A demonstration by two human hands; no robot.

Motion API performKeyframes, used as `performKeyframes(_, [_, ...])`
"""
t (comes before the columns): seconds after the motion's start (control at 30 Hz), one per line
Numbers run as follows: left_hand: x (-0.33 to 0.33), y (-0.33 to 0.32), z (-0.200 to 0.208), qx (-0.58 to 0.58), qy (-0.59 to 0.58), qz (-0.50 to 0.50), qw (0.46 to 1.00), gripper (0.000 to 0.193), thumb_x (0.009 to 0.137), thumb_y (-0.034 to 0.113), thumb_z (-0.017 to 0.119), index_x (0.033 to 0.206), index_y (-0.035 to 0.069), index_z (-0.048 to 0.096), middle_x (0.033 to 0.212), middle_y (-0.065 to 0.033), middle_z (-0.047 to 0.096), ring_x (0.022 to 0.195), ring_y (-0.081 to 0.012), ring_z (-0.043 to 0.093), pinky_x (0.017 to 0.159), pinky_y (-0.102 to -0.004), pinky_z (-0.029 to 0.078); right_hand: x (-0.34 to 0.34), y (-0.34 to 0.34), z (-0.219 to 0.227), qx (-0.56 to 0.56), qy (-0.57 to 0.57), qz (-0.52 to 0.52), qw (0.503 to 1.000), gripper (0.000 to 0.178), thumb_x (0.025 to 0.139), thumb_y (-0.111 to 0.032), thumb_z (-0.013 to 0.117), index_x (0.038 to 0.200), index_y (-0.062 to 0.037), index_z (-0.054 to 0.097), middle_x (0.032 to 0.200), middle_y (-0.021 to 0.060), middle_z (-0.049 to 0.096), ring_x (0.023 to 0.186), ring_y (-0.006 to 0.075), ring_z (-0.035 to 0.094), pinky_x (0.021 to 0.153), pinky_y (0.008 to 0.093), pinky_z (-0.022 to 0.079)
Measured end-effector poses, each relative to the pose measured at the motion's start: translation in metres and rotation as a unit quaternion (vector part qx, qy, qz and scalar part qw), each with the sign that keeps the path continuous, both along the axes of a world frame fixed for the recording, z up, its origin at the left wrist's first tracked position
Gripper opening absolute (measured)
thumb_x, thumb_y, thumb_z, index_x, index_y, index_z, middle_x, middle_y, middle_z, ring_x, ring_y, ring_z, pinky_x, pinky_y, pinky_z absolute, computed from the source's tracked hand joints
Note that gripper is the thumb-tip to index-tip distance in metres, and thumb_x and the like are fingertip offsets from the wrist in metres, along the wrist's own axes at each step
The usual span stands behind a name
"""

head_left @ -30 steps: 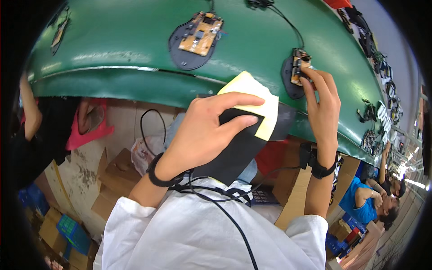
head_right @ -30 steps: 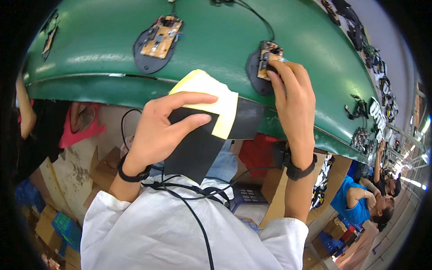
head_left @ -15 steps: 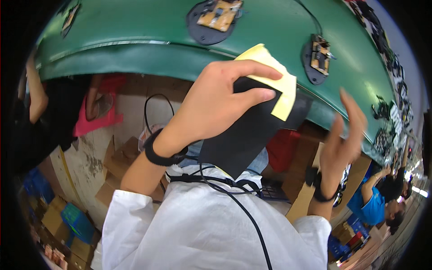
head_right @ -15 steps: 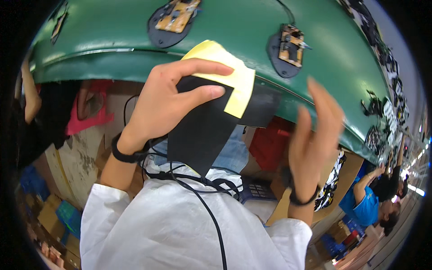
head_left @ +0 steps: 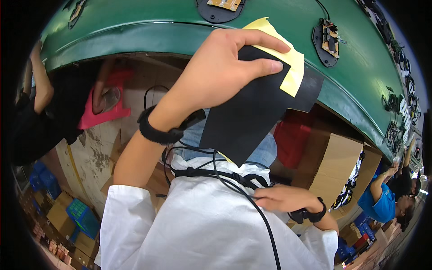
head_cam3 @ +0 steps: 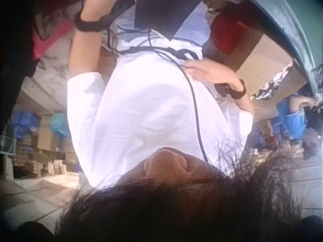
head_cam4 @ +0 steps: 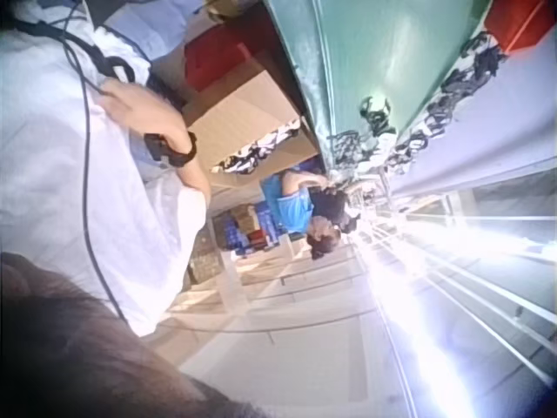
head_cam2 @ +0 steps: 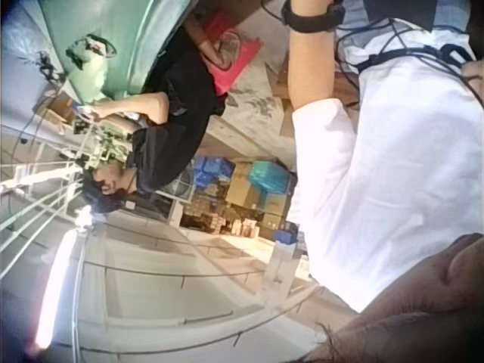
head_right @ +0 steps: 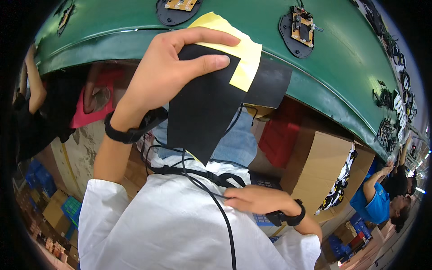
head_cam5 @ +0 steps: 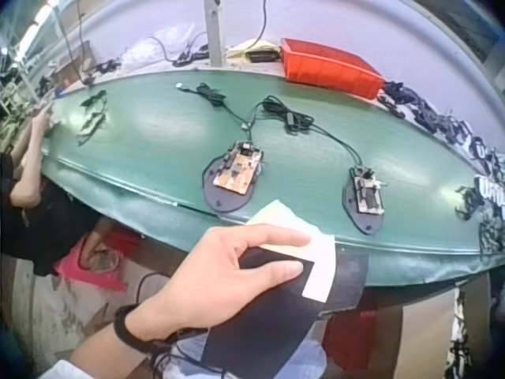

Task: Assembling mouse components by attaching stickers and assembling internal parts.

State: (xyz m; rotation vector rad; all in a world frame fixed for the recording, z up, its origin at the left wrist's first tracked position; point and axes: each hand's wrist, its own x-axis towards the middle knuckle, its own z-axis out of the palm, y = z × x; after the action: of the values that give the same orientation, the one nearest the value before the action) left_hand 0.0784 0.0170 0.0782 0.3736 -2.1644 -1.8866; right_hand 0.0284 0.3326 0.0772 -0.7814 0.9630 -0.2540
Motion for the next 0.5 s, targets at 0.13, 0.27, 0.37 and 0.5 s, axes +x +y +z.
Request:
performKeyframes(0.13, [0.003,-0.004,-0.002,0.041,-0.029,-0.002,0.999,0.028,0.091,0.013,0.075,0.118,0.006,0.075,0.115,-0.005,0.074,0.103,-0.0106,0.066,0.096,-0.0264,0.051,-0.063,0.035,0.014,0.015,0.072,-0.088,0.993,0.026,0.105,-0.026,0.053,0.1,-0.006,0.068,0.085,0.006,0.067,0.078,0.0182,0.063,0.07,0.0334,0.049])
performKeyframes(0.27, [0.006,-0.002,0.004,0.046,-0.036,-0.009,0.998,0.028,0.091,0.011,0.074,0.119,0.004,0.074,0.115,-0.0057,0.073,0.104,-0.0112,0.066,0.098,-0.0266,0.051,-0.124,0.142,0.043,0.084,0.201,-0.236,0.947,0.027,0.106,-0.025,0.056,0.095,-0.0028,0.066,0.083,0.0017,0.064,0.072,0.0119,0.056,0.062,0.0284,0.044])
performKeyframes(0.37, [0.005,-0.002,0.002,0.057,-0.033,-0.013,0.998,0.03,0.091,0.009,0.074,0.12,0.004,0.074,0.117,-0.0067,0.073,0.105,-0.0121,0.066,0.098,-0.0274,0.05,-0.142,0.201,0.072,0.12,0.239,-0.359,0.894,0.03,0.106,-0.029,0.057,0.092,-0.0037,0.064,0.077,-0.0016,0.056,0.065,0.0074,0.046,0.056,0.0245,0.035])
performKeyframes(0.5, [0.007,-0.004,0.011,0.052,-0.029,-0.015,0.998,0.031,0.09,0.009,0.074,0.12,0.003,0.074,0.119,-0.0078,0.073,0.11,-0.014,0.065,0.101,-0.029,0.048,-0.139,0.265,0.101,0.021,0.368,-0.539,0.757,0.03,0.107,-0.033,0.055,0.096,-0.0058,0.061,0.07,-0.0065,0.045,0.059,0.0039,0.036,0.053,0.0225,0.026])
